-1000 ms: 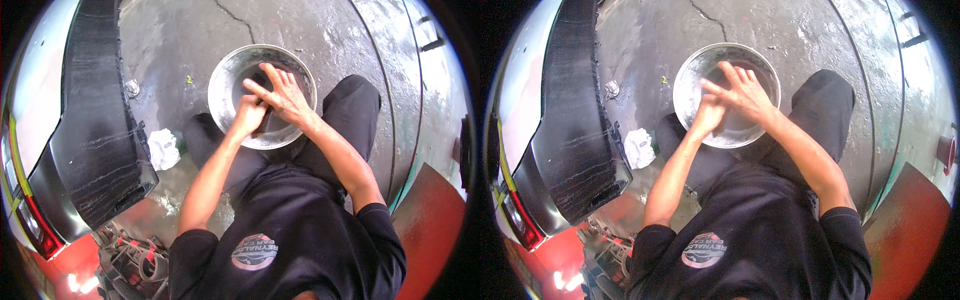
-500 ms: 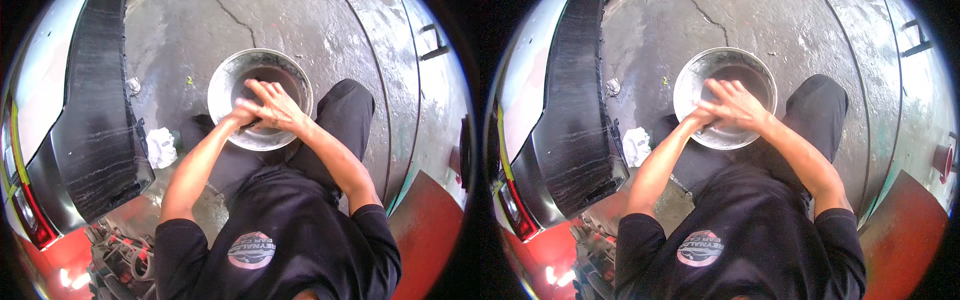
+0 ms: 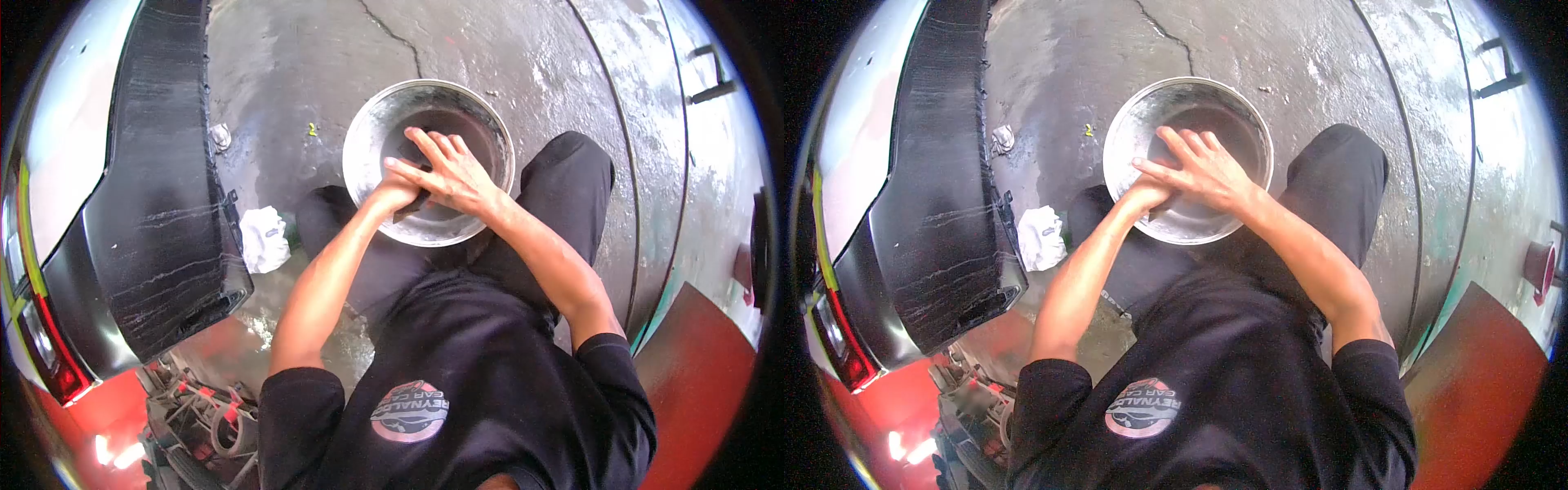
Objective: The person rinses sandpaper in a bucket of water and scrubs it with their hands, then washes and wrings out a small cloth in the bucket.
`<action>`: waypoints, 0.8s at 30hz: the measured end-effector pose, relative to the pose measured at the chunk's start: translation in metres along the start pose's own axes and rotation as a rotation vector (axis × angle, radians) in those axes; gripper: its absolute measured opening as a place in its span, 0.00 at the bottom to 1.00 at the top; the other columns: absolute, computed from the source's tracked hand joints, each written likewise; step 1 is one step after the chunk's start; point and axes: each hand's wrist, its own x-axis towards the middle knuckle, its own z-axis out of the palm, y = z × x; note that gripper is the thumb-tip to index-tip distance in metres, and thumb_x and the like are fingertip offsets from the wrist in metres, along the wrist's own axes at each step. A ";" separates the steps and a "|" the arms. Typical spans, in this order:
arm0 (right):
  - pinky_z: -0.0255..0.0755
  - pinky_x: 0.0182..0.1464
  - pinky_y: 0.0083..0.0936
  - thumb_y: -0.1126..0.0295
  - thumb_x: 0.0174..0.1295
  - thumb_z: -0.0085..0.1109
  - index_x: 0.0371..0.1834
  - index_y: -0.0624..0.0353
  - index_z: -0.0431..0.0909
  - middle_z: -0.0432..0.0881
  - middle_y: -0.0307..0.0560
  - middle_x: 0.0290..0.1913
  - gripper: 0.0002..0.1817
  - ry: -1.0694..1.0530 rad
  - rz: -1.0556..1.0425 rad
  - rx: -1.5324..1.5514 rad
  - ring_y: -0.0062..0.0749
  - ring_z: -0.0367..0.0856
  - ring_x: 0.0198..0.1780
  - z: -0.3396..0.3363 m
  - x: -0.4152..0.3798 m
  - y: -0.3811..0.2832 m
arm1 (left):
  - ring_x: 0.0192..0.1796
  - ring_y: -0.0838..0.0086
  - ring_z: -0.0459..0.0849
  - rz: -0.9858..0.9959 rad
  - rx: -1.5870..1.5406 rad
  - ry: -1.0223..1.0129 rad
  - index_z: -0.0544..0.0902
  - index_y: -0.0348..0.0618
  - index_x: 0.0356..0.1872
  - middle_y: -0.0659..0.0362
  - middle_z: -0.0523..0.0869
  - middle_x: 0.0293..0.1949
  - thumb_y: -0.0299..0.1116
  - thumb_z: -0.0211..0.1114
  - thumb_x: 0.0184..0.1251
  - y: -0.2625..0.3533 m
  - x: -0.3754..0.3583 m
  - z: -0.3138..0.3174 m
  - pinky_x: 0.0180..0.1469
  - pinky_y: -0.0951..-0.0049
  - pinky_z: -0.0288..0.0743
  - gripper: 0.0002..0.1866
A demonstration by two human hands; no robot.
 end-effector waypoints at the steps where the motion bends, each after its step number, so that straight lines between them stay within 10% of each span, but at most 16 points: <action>1: 0.69 0.64 0.50 0.60 0.37 0.80 0.79 0.25 0.63 0.65 0.59 0.75 0.58 0.017 0.010 0.033 0.58 0.73 0.68 -0.002 0.002 -0.001 | 0.32 0.69 0.87 -0.039 -0.019 -0.039 0.88 0.32 0.42 0.52 0.90 0.31 0.41 0.58 0.76 -0.006 0.005 0.000 0.32 0.65 0.79 0.19; 5: 0.67 0.66 0.48 0.54 0.42 0.82 0.80 0.42 0.63 0.66 0.57 0.73 0.56 0.125 0.237 0.179 0.56 0.72 0.68 -0.016 0.007 0.002 | 0.18 0.78 0.77 -0.201 -0.349 0.002 0.87 0.38 0.35 0.53 0.88 0.31 0.46 0.64 0.76 -0.007 0.000 -0.016 0.17 0.72 0.66 0.19; 9: 0.67 0.65 0.48 0.51 0.49 0.80 0.81 0.53 0.59 0.66 0.57 0.72 0.56 0.207 0.283 0.183 0.55 0.72 0.67 -0.011 0.006 0.009 | 0.20 0.78 0.77 -0.013 -0.958 0.101 0.85 0.39 0.45 0.55 0.88 0.32 0.50 0.59 0.82 -0.028 -0.004 -0.034 0.18 0.77 0.66 0.21; 14: 0.67 0.66 0.48 0.46 0.55 0.75 0.82 0.60 0.56 0.66 0.59 0.72 0.56 0.172 0.387 0.153 0.55 0.72 0.67 -0.016 0.010 0.006 | 0.23 0.77 0.79 0.271 -0.971 0.263 0.82 0.35 0.59 0.50 0.89 0.49 0.46 0.55 0.85 0.010 -0.044 -0.014 0.21 0.77 0.71 0.22; 18: 0.67 0.65 0.48 0.43 0.64 0.66 0.83 0.62 0.54 0.69 0.63 0.70 0.52 0.128 0.405 0.104 0.56 0.72 0.66 -0.008 0.007 0.011 | 0.57 0.71 0.84 0.280 -0.929 0.372 0.87 0.34 0.54 0.56 0.90 0.52 0.42 0.66 0.79 0.019 -0.046 0.015 0.67 0.68 0.72 0.19; 24: 0.70 0.63 0.48 0.47 0.70 0.62 0.63 0.62 0.79 0.81 0.60 0.57 0.30 0.054 0.493 0.392 0.52 0.78 0.60 -0.004 0.006 0.018 | 0.52 0.69 0.87 0.384 -1.059 0.560 0.86 0.32 0.53 0.53 0.91 0.49 0.40 0.64 0.80 0.022 -0.034 0.029 0.62 0.67 0.77 0.18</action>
